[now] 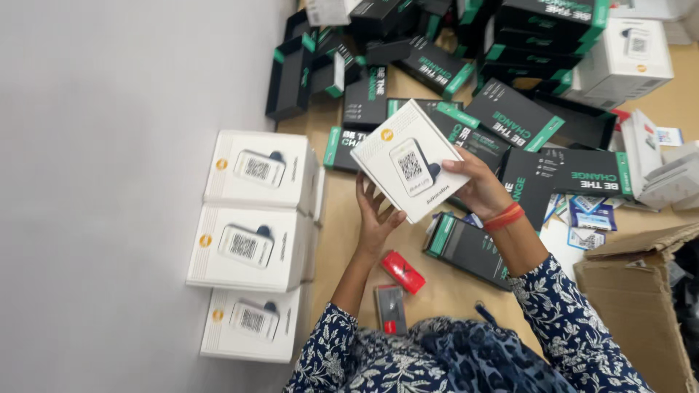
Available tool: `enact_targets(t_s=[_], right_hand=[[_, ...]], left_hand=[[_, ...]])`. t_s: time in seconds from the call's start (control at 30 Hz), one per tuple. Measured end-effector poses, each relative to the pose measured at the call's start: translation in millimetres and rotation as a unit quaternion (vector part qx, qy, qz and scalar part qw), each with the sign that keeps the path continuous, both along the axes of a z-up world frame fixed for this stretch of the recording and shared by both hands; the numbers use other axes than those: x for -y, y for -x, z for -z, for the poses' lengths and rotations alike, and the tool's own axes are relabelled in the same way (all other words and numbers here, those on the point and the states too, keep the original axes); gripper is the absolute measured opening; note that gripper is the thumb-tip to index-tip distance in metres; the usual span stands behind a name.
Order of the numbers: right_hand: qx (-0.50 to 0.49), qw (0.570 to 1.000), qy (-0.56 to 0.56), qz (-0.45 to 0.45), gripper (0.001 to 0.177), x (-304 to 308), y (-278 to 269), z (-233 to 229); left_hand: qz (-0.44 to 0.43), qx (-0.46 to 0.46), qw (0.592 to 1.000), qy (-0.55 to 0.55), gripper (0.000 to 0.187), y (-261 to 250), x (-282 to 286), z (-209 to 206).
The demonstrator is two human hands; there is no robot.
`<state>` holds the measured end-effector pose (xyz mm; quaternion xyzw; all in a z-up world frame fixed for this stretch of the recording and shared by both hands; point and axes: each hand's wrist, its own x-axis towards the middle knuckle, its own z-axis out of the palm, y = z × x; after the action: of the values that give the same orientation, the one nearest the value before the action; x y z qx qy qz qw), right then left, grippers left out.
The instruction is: The person organizes boxes on a desk by picking up and stacking white boxes with QR codes and black and green boxes, while also moving blue cards into a cardboard box.
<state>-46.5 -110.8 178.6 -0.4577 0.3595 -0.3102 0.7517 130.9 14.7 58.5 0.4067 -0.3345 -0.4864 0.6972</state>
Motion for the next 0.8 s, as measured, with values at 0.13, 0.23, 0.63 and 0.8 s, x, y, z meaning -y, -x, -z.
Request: enact_targets(t_s=[0.13,0.23,0.63,0.8], right_hand=[[0.087,0.992,0.015,-0.089,0.084,-74.9,-5.6,-0.5],[0.172,0.982,-0.016,-0.078,0.082,-108.9,-12.6,0.8],[0.045,0.953,0.243,-0.174,0.058,-242.9,-93.0,0.9],[-0.145,0.873,0.463,-0.054,0.062,-278.5,-144.1,42.3]], left_hand=[[-0.036,0.108,0.993,0.033,0.143,12.8,-76.5,-66.7],[-0.167,0.352,0.918,0.073,0.154,18.9,-124.4,-106.1],[-0.231,0.194,0.953,-0.023,0.139,12.2,-285.2,-51.2],[-0.435,0.338,0.83,-0.084,0.138,-10.7,-297.0,-25.2]])
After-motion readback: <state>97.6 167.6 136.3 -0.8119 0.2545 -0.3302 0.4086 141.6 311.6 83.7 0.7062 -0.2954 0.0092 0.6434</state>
